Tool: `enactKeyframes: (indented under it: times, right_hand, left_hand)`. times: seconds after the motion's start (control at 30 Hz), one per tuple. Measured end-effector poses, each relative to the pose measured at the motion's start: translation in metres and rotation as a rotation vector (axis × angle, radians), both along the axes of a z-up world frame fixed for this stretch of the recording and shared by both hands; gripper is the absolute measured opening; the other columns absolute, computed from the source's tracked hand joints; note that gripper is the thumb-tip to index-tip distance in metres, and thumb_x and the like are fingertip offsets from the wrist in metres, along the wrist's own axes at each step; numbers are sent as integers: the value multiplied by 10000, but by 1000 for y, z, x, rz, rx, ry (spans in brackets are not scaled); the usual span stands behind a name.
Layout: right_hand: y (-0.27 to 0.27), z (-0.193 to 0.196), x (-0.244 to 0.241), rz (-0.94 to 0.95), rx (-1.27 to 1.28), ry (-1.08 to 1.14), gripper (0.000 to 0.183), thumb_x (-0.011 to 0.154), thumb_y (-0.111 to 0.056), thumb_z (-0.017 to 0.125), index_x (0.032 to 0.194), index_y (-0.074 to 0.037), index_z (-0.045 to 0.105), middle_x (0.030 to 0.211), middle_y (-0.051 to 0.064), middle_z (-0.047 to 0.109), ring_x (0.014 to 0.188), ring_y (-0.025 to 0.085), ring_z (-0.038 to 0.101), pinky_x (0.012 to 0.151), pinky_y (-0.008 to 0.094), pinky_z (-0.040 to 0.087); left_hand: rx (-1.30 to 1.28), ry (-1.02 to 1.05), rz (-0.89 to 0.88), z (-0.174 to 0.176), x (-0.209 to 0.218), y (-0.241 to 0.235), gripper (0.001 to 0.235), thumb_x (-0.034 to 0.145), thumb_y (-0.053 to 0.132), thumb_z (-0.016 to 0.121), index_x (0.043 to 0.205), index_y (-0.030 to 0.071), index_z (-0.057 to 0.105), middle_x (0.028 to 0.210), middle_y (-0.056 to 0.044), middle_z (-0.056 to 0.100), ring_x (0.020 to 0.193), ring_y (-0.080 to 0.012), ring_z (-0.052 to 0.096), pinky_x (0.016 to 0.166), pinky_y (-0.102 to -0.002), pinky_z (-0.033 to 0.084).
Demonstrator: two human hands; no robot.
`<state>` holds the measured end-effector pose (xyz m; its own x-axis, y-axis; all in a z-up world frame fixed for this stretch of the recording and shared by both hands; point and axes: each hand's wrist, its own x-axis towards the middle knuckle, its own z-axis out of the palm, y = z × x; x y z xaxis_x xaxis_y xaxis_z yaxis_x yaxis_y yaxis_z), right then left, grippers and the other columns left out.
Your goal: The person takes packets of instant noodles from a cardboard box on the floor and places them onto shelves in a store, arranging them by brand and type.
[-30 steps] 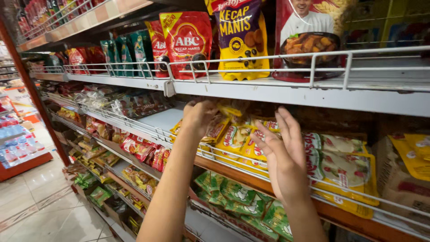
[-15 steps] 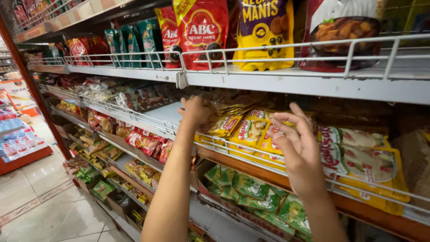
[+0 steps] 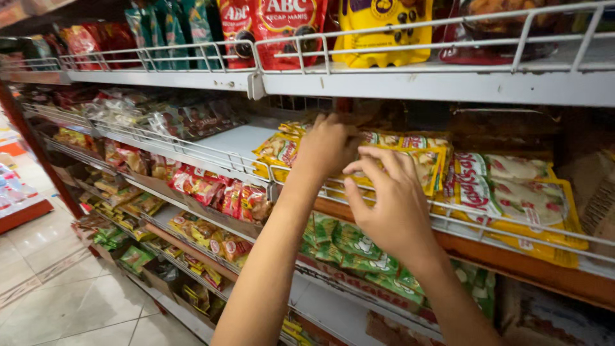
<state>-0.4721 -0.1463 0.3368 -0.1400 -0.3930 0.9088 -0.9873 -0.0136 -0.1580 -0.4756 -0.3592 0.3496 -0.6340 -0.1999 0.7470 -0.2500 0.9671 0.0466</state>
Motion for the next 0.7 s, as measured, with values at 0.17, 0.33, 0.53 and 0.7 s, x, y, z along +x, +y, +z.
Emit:
enactKeyframes:
  times: [0.17, 0.33, 0.53, 0.7]
  right_hand:
    - [1, 0, 0, 5, 63, -31, 143, 897, -199, 698, 995, -96, 700, 1178, 117, 659, 1115, 355, 571, 1005, 471, 444]
    - [5, -7, 1, 91, -4, 4, 103, 903, -118, 692, 995, -70, 687, 1145, 113, 674, 1089, 335, 583, 974, 445, 460]
    - [-29, -78, 82, 461, -89, -162, 140, 888, -44, 643, 1027, -55, 655, 1021, 106, 648, 988, 301, 631, 911, 398, 503]
    - [-90, -221, 178, 962, 462, -478, 221, 862, -96, 656, 1072, -32, 629, 1044, 134, 635, 966, 290, 679, 862, 379, 552]
  left_hand:
    - [95, 54, 55, 9, -4, 6, 188, 881, 254, 661, 933, 119, 783, 1086, -164, 712, 1062, -388, 666, 900, -490, 555]
    - [129, 404, -307, 3, 59, 22, 182, 955, 125, 626, 1077, 40, 733, 1090, -206, 682, 1022, -404, 657, 881, -471, 541]
    - [361, 525, -69, -127, 205, 64, 155, 974, 104, 599, 1076, 22, 683, 1035, -158, 660, 930, -337, 683, 825, -404, 534]
    - [715, 412, 252, -309, 332, 84, 229, 866, 114, 641, 1068, 17, 692, 1027, -151, 680, 909, -314, 700, 780, -385, 553]
